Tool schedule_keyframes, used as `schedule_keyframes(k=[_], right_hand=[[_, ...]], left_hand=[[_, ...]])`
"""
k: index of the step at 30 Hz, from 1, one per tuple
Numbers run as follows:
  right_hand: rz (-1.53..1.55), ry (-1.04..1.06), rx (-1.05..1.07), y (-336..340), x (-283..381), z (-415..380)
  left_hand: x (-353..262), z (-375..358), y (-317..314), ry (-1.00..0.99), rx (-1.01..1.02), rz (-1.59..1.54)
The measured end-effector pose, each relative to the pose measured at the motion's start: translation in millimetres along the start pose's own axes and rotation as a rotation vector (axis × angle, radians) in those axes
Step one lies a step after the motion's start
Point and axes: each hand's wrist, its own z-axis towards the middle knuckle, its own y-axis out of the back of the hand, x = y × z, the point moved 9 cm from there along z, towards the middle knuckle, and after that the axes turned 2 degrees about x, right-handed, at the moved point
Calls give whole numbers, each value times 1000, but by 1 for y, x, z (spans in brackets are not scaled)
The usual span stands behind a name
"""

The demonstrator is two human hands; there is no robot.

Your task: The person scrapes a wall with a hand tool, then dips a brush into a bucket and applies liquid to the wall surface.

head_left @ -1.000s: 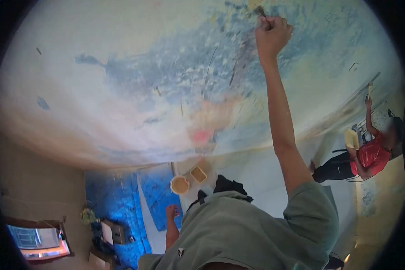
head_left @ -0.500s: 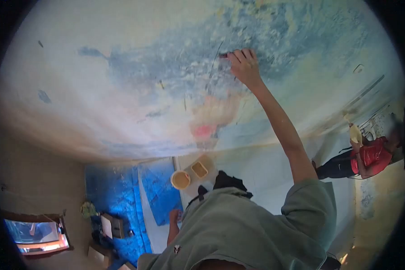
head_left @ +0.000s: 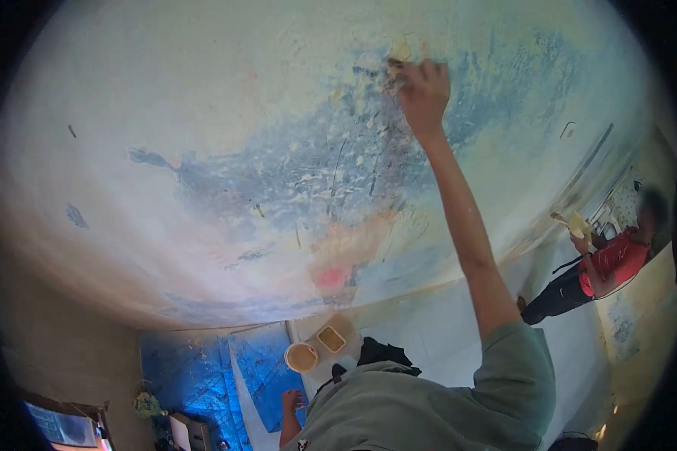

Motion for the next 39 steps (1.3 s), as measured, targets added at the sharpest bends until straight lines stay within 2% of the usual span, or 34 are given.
schedule_keyframes(k=[1, 2, 4, 6, 8, 9, 11, 14, 15, 16, 18, 19, 20, 22, 23, 24, 26, 27, 28, 29, 30, 31, 32, 34, 35, 37, 38, 39], right_hand=[[34, -153, -19, 2, -6, -4], [28, -150, -32, 2, 2, -10], [141, 201, 200, -21, 48, -25], [73, 255, 145, -15, 42, -26], [131, -269, 6, -1, -11, -30], [136, -259, -2, -2, 1, -36], [72, -65, 187, -19, 48, -54], [32, -22, 180, -11, 39, -40], [-5, -179, 133, -4, 16, -32], [-6, -179, 135, -11, 14, -32], [172, -302, -180, 1, -1, -40], [258, -133, -114, -5, 24, -37], [248, -134, -120, 0, 22, -36], [33, -81, 110, -8, 29, -23], [103, -248, 50, 4, 7, -19], [102, -249, 56, -3, 5, -21], [250, -400, -165, -3, -10, -30], [221, -209, -89, -8, 18, -26], [218, -212, -86, -4, 20, -26], [132, -92, -34, -4, 31, -21], [48, 27, 21, -4, 44, -17], [-17, -133, 57, -6, 19, -15], [-13, -134, 58, -10, 15, -14], [102, -442, -164, 3, -19, -18], [102, -444, -163, 0, -16, -21], [69, 65, -63, -8, 49, -12], [74, 61, -70, -1, 40, -8], [38, -75, -56, 8, 16, -3]], left_hand=[[-1, 7, -2, -16, 6, 2], [4, 11, -4, 9, 8, 42], [22, 19, -1, 59, 44, 120], [18, 19, -8, 66, 73, 157], [12, 3, -15, 5, 36, 54], [8, 4, -24, -4, 41, 45], [14, 8, -18, 19, 18, 65], [10, 2, -13, 5, -1, 34], [12, -2, -9, 10, -5, 36], [13, -4, -6, -1, -32, -4], [14, -8, -6, -14, -47, -37], [18, -9, -2, -49, 13, 38], [18, -6, -1, -88, 71, 110], [23, -3, 4, -94, 23, 180], [28, -2, 8, -90, -24, 246], [32, -1, 10, -84, -22, 248], [23, -1, -1, -263, 29, 475], [27, 0, 1, -256, 32, 480], [20, 1, -3, -346, 64, 555], [13, 0, -8, -439, 93, 628], [6, -5, -11, -436, 89, 628], [5, -2, -6, -272, 41, 418], [11, -1, -5, -109, -5, 207], [6, 2, -9, -32, -26, 144], [8, 1, -8, 45, -49, 89], [1, -3, -13, 40, -50, 130], [-5, -4, -18, 30, -46, 164], [-8, -5, -21, 27, -52, 159]])
